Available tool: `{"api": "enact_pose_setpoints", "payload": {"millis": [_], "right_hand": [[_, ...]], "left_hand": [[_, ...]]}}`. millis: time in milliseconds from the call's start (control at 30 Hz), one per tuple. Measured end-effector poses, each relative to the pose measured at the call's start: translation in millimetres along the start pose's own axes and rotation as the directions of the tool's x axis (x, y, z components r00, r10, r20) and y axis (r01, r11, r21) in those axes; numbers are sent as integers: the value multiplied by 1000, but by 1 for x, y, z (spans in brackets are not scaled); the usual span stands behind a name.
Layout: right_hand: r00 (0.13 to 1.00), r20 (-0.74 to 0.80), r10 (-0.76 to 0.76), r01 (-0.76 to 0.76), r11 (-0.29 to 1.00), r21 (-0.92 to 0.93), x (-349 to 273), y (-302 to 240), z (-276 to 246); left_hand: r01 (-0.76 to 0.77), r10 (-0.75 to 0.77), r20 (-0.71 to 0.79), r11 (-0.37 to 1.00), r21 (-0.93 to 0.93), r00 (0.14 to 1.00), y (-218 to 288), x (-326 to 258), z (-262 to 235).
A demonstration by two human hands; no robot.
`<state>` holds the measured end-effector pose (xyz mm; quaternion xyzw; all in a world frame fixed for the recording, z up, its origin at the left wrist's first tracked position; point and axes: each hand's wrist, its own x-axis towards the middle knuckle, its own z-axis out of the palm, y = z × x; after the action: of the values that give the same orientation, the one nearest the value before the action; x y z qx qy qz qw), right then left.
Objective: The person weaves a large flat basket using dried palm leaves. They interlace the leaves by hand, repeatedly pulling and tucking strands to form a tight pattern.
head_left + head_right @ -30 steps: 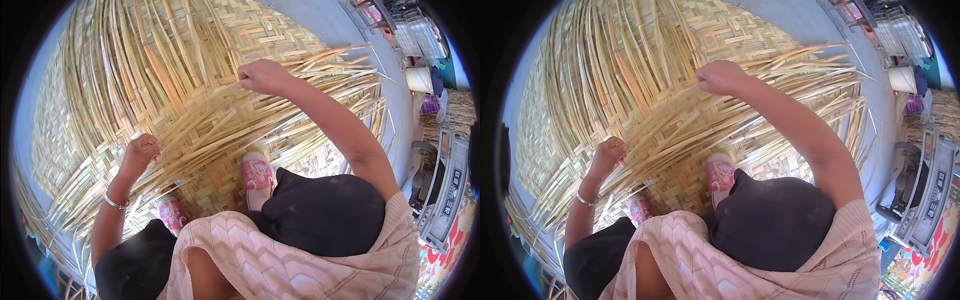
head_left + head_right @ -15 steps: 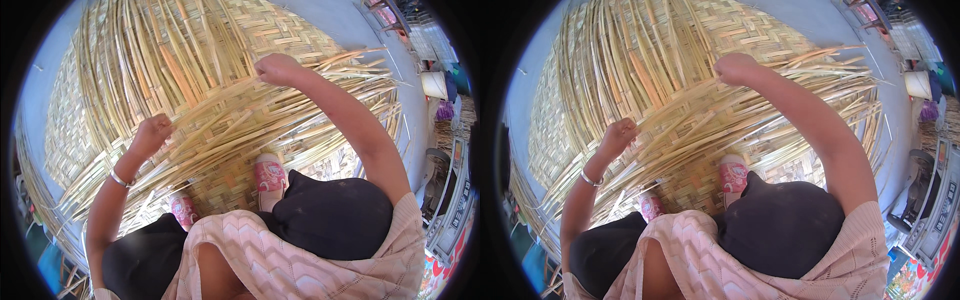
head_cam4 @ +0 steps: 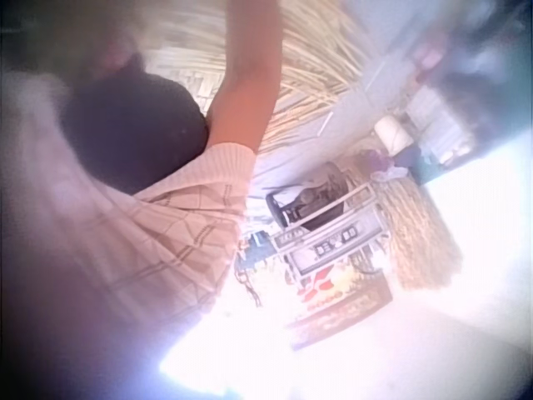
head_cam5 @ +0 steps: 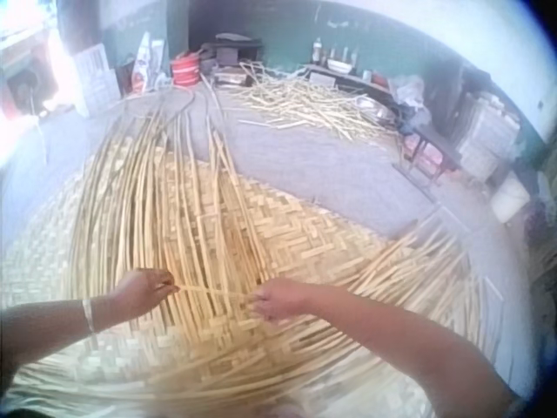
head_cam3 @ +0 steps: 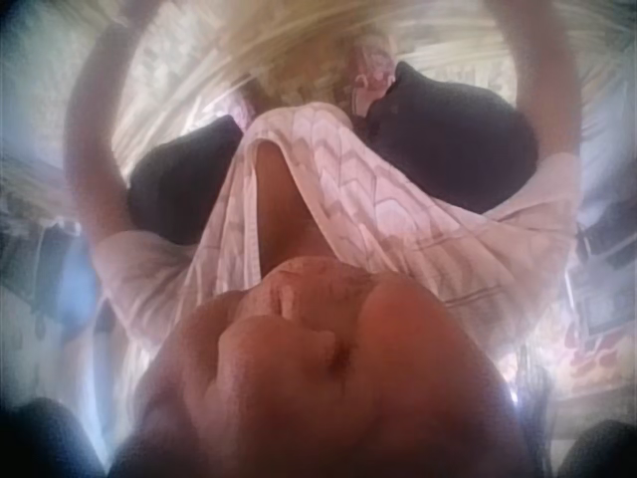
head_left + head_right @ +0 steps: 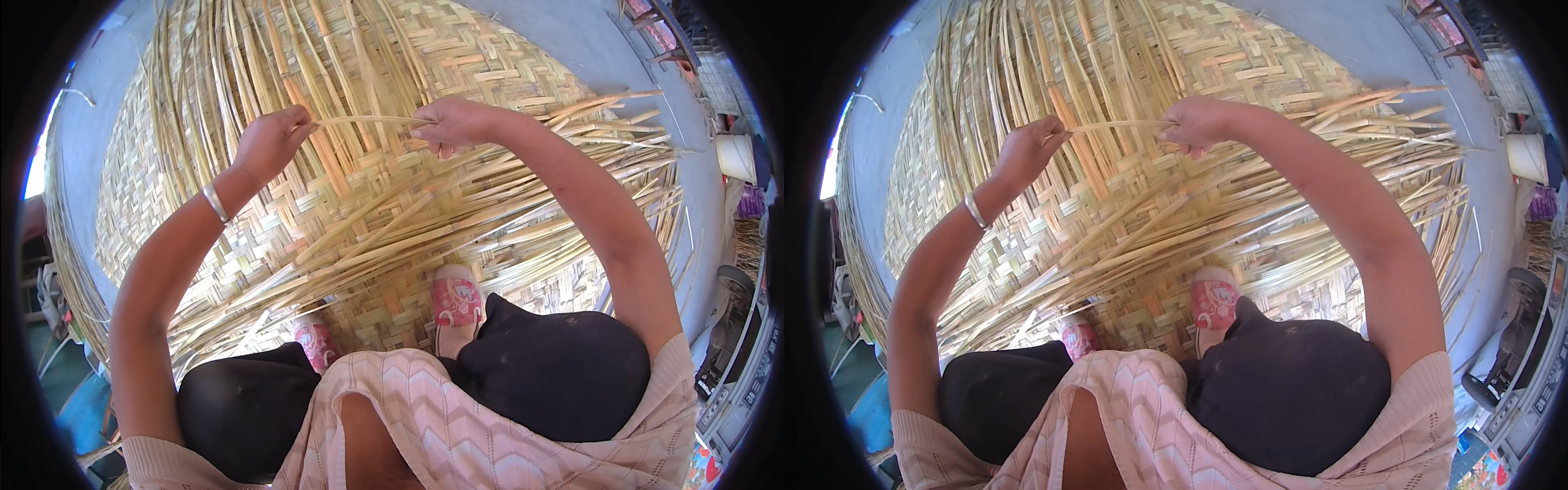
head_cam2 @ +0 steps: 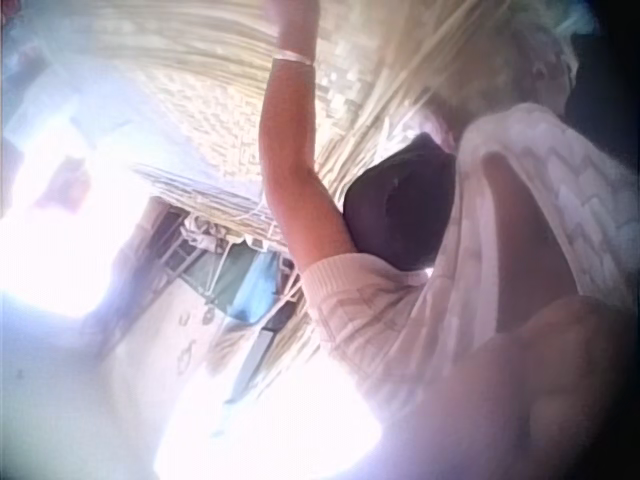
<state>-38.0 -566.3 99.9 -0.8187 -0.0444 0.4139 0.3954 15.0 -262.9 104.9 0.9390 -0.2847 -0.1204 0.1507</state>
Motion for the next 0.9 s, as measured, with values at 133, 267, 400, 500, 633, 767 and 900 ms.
{"api": "enact_pose_setpoints", "payload": {"millis": [133, 267, 400, 500, 633, 767, 900], "right_hand": [[983, -181, -4, -18, 993, -118, 7, 7, -3], [934, -331, 135, -30, 952, 305, 19, 22, -8], [901, -386, 196, 7, 884, 467, 39, 26, -9], [924, -326, 199, -4, 859, 512, 58, 21, -13], [930, -338, 141, 41, 877, 480, 95, 17, -13], [884, -461, 85, 59, 956, 289, 129, 22, -7], [878, -443, 183, -55, 957, 286, 141, 15, -7]], "left_hand": [[185, -219, -115, 950, -252, 969, -12, 37, 29], [452, -442, 122, 796, -403, 888, -33, 75, 55], [598, -569, 228, 633, -492, 790, -30, 95, 71], [664, -574, 354, 527, -531, 738, -29, 100, 66], [673, -550, 443, 334, -660, 708, -27, 91, 61], [584, -505, 342, 467, -664, 792, -21, 91, 61], [664, -472, 478, 406, -628, 741, -24, 95, 59]]}}
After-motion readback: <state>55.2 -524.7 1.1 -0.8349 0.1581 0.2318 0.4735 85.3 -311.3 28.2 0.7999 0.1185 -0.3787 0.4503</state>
